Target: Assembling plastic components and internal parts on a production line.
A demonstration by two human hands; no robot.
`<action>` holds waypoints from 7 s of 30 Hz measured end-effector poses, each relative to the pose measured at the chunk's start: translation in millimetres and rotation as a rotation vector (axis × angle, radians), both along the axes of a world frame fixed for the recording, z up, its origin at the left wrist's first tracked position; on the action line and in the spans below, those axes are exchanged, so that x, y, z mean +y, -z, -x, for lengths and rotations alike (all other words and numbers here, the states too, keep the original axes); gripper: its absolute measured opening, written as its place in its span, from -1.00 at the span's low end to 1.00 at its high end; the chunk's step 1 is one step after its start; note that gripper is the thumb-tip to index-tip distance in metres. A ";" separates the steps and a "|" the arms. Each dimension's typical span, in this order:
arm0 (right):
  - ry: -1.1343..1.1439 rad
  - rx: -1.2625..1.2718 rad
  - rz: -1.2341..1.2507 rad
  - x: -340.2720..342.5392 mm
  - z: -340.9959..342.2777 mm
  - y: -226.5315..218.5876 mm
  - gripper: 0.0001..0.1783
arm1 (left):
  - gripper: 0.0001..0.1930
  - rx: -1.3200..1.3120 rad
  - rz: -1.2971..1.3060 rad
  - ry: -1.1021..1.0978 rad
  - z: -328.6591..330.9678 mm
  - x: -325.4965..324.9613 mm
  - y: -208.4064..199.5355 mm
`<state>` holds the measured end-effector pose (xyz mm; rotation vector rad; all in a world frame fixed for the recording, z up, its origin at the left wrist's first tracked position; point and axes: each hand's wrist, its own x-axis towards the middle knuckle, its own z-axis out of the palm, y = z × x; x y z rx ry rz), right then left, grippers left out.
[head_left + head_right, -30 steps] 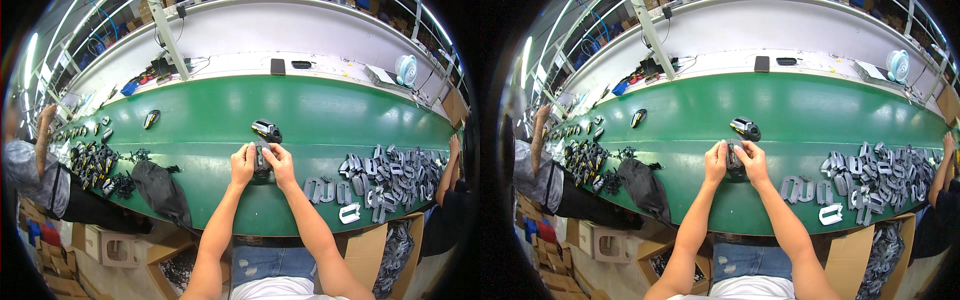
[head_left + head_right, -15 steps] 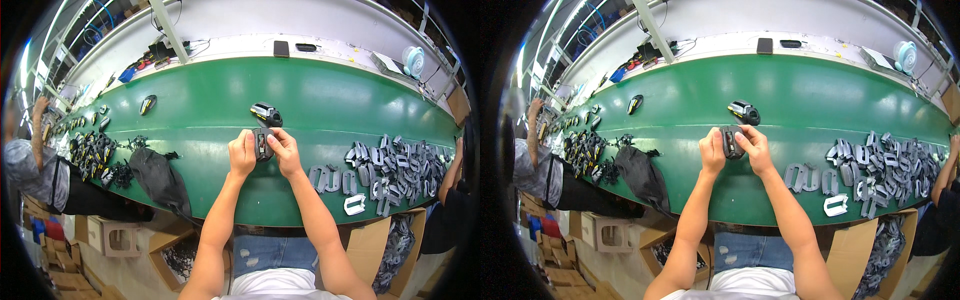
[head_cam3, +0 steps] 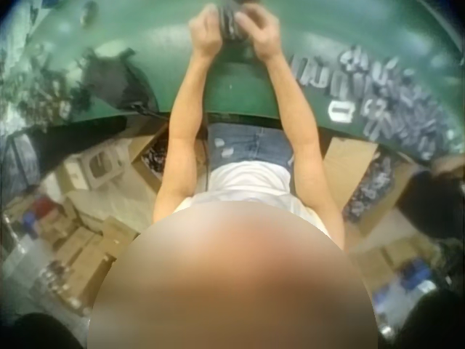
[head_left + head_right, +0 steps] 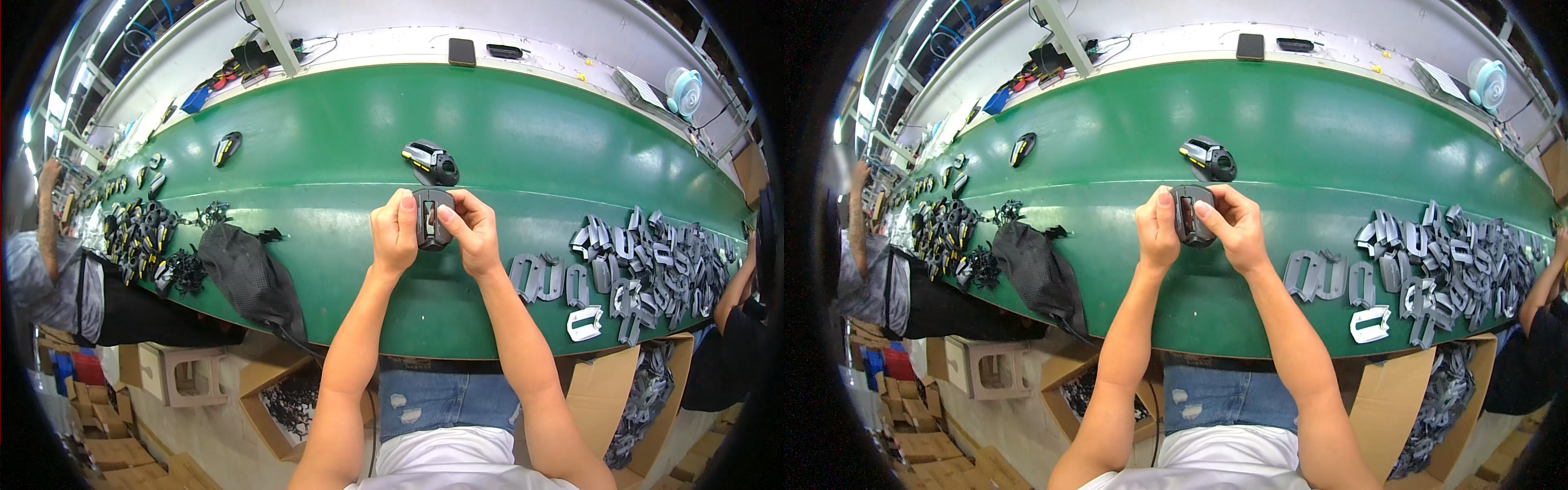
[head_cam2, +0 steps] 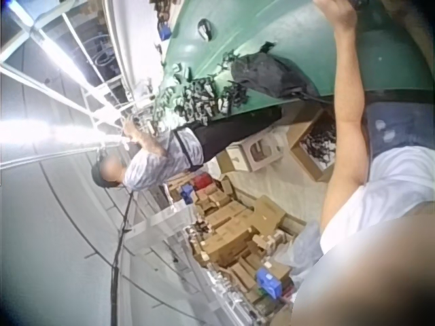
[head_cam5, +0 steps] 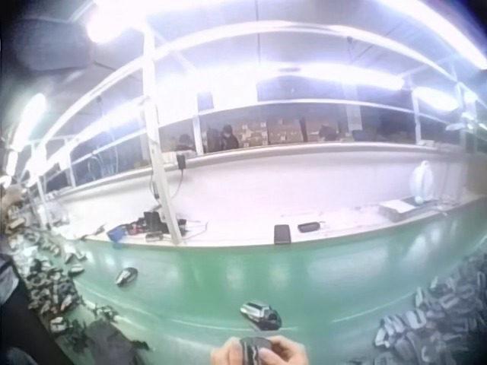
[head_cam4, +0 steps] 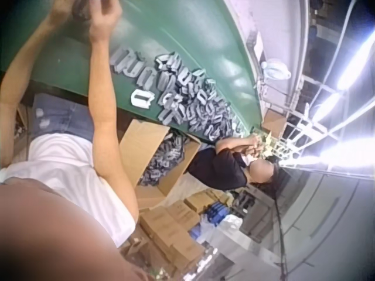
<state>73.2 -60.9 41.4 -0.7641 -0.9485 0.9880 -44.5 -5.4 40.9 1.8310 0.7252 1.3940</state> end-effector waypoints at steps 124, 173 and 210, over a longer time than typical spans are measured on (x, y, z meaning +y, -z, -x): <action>0.393 -0.139 0.158 16.5 -5.0 16.8 -0.65 | -0.59 0.032 0.346 -0.005 -16.6 6.5 13.2; -0.035 0.271 0.243 0.0 -12.0 -17.5 -0.48 | -0.55 -0.080 0.525 -0.200 5.6 38.0 22.7; 0.005 -0.649 0.340 7.9 17.6 29.2 -0.73 | -0.76 0.432 0.142 -0.321 -10.9 29.4 43.9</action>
